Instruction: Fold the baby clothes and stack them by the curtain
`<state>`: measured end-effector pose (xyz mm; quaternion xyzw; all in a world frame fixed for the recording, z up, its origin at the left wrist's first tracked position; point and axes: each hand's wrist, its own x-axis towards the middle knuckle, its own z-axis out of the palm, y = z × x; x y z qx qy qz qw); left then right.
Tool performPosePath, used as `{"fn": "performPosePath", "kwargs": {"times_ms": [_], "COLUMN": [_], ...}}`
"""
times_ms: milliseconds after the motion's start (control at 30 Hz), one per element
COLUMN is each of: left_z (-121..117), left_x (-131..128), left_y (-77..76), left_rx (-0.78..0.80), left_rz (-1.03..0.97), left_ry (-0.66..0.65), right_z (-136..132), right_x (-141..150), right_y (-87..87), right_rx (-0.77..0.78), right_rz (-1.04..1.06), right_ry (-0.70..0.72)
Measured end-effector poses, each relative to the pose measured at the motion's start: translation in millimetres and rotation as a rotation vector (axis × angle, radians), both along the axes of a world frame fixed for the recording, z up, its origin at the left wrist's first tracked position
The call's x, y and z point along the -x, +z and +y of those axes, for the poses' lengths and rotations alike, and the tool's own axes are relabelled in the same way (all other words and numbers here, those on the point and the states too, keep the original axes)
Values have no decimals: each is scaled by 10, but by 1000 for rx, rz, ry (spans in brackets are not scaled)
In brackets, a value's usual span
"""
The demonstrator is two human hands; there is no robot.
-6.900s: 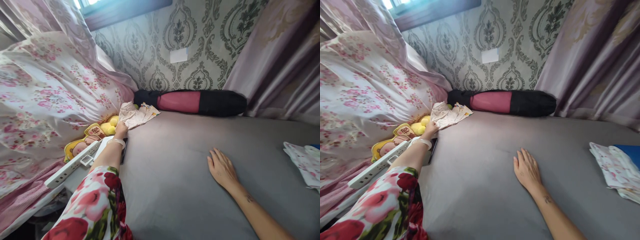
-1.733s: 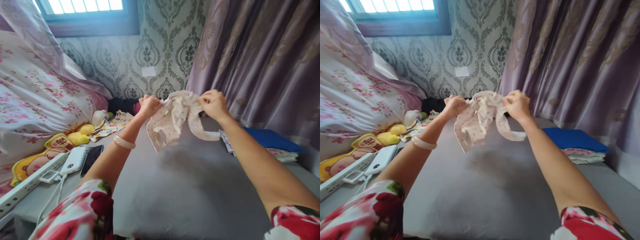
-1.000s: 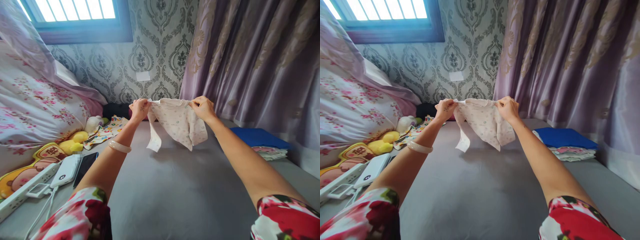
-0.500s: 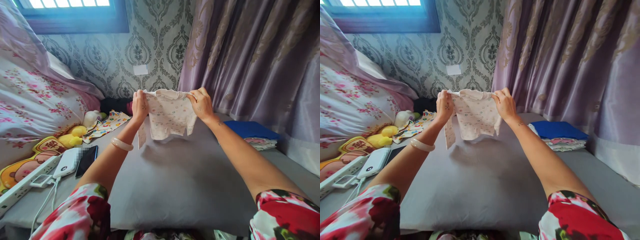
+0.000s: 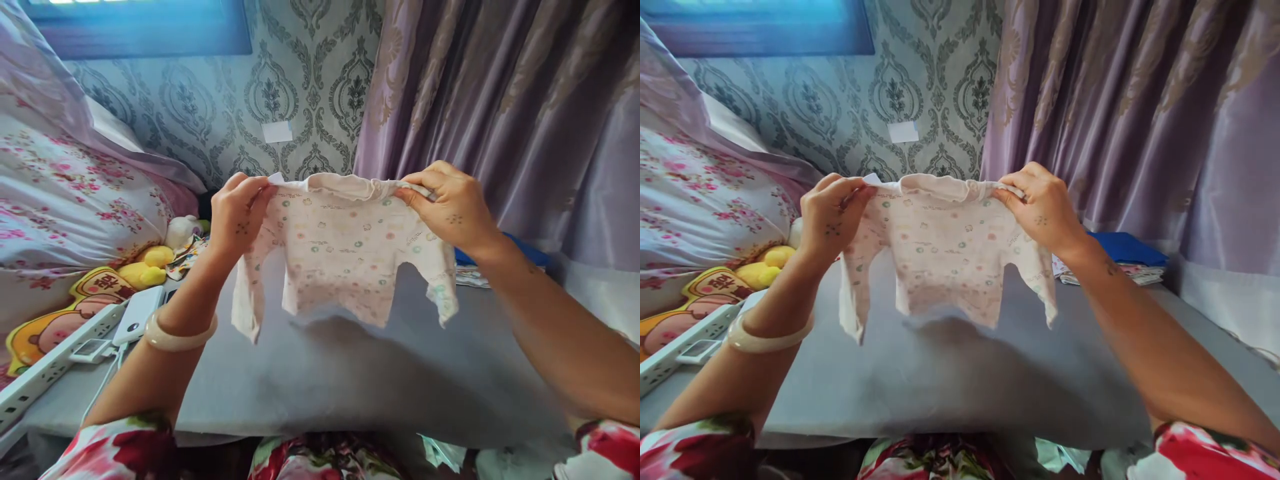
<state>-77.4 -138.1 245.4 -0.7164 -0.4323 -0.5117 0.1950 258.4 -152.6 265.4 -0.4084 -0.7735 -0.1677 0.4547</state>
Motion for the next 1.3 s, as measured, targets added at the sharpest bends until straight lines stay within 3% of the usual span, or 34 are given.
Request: {"fn": "performPosePath", "kwargs": {"times_ms": [100,167,400,533,967,1300], "left_z": [86,231,734,848,1109,1422], "left_x": [10,-1,-98,-161,-246,-310], "left_y": [34,-70,-840,-1089,-1321,-1536], "left_rx": [55,112,386,488,660,824], "left_rz": [26,47,157,181,202,304], "left_ry": [-15,-29,-65,-63,13,122], "right_z": [72,205,690,828,1178,1542], "right_x": [5,5,-52,-88,-84,-14], "right_y": [-1,-108,-860,-1146,-1532,-1898], "right_rx": [44,96,337,396,472,635], "right_rz": [10,17,-47,-97,-167,-235], "right_ry": [-17,-40,-93,-124,-218,-300]}}
